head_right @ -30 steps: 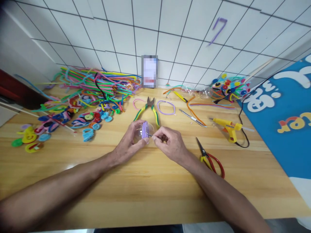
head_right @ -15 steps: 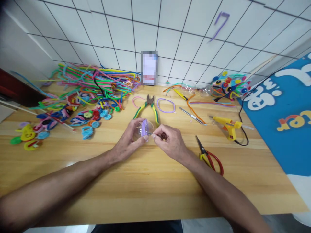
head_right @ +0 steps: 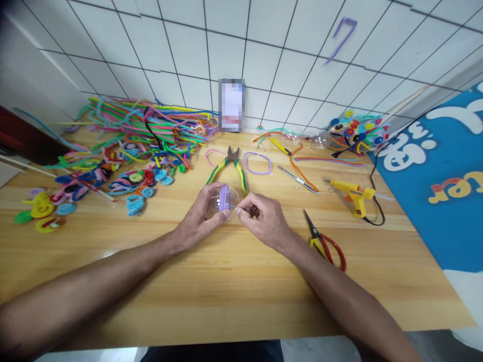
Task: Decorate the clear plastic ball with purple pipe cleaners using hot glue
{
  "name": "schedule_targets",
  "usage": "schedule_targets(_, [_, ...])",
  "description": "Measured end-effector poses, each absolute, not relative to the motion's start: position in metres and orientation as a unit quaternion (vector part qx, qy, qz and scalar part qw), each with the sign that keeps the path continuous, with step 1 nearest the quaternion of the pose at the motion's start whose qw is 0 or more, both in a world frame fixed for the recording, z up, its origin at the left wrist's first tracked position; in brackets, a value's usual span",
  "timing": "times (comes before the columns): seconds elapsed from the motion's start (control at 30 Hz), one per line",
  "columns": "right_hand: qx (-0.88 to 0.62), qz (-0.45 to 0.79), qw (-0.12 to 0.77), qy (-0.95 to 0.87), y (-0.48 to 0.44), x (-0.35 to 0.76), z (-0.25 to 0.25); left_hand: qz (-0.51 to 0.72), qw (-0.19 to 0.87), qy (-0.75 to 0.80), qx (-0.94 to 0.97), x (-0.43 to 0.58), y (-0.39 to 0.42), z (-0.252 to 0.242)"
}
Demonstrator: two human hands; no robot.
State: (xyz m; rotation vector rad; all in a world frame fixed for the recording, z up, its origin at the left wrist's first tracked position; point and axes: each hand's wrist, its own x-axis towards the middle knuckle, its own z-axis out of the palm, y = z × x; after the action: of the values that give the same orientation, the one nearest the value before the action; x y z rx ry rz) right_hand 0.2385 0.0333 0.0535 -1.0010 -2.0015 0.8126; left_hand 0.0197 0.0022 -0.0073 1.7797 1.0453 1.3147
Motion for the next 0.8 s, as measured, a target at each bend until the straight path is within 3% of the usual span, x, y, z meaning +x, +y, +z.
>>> schedule_targets(0.8, [-0.374, 0.296, 0.389, -0.788, 0.0334, 0.2389, 0.0506, 0.514, 0.345, 0.401, 0.676, 0.0206, 0.0028, -0.009])
